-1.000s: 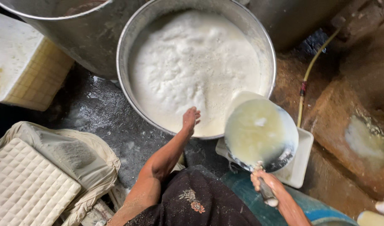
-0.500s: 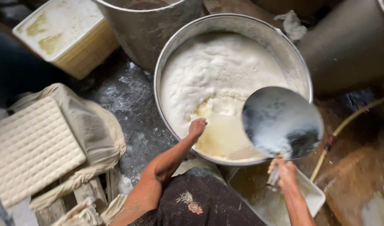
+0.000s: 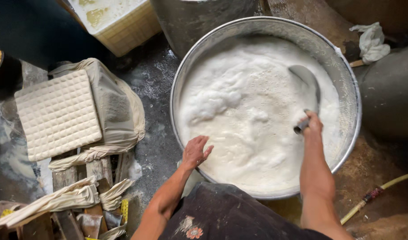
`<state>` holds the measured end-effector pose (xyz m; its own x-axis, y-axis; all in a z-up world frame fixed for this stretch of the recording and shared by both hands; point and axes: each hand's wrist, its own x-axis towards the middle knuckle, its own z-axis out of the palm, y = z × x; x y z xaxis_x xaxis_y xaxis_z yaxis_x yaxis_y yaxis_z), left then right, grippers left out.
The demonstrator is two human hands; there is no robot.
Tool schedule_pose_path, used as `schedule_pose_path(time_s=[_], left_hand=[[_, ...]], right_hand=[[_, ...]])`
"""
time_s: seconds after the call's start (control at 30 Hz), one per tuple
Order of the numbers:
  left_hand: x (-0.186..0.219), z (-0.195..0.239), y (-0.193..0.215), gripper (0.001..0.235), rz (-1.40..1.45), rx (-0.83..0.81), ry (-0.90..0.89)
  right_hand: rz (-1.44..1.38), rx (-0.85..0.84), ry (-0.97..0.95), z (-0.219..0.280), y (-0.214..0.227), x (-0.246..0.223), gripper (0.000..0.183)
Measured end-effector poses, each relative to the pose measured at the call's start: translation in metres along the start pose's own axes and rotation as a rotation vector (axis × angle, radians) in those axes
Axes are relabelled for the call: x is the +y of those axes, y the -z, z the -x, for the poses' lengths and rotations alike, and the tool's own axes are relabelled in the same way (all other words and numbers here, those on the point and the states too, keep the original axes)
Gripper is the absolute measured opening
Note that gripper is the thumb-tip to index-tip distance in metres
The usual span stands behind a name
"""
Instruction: The person stirs a white foamy mixture in a large metal bowl using a metal ladle, then scoops portions into a smaller blue bucket. The person repeats this process multiple times, transferring the mixture between containers.
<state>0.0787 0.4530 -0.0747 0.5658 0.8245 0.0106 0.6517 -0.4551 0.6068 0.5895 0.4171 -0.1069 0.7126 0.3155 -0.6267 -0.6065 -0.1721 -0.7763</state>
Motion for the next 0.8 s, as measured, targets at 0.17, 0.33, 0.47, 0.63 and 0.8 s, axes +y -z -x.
schedule_pose_path(time_s=[0.17,0.33,0.47,0.63,0.8], left_hand=[[-0.001,-0.004,-0.006,0.047,-0.145,0.003,0.012],[-0.004,-0.004,-0.011,0.05,-0.158,-0.066,0.134],[-0.005,-0.007,-0.01,0.055,-0.214,-0.066,0.16],[-0.007,-0.006,-0.014,0.063,-0.279,-0.043,0.17],[-0.01,-0.006,-0.017,0.065,-0.29,-0.043,0.19]], right_hand=[[0.0,-0.133,-0.13,-0.059,-0.081,0.022,0.021],[0.15,-0.304,-0.123,-0.102,-0.158,0.046,0.026],[0.352,-0.319,-0.067,-0.112,-0.226,0.07,0.029],[0.647,-0.435,0.306,-0.096,-0.266,0.099,0.046],[0.955,-0.435,0.703,-0.057,-0.267,0.108,0.085]])
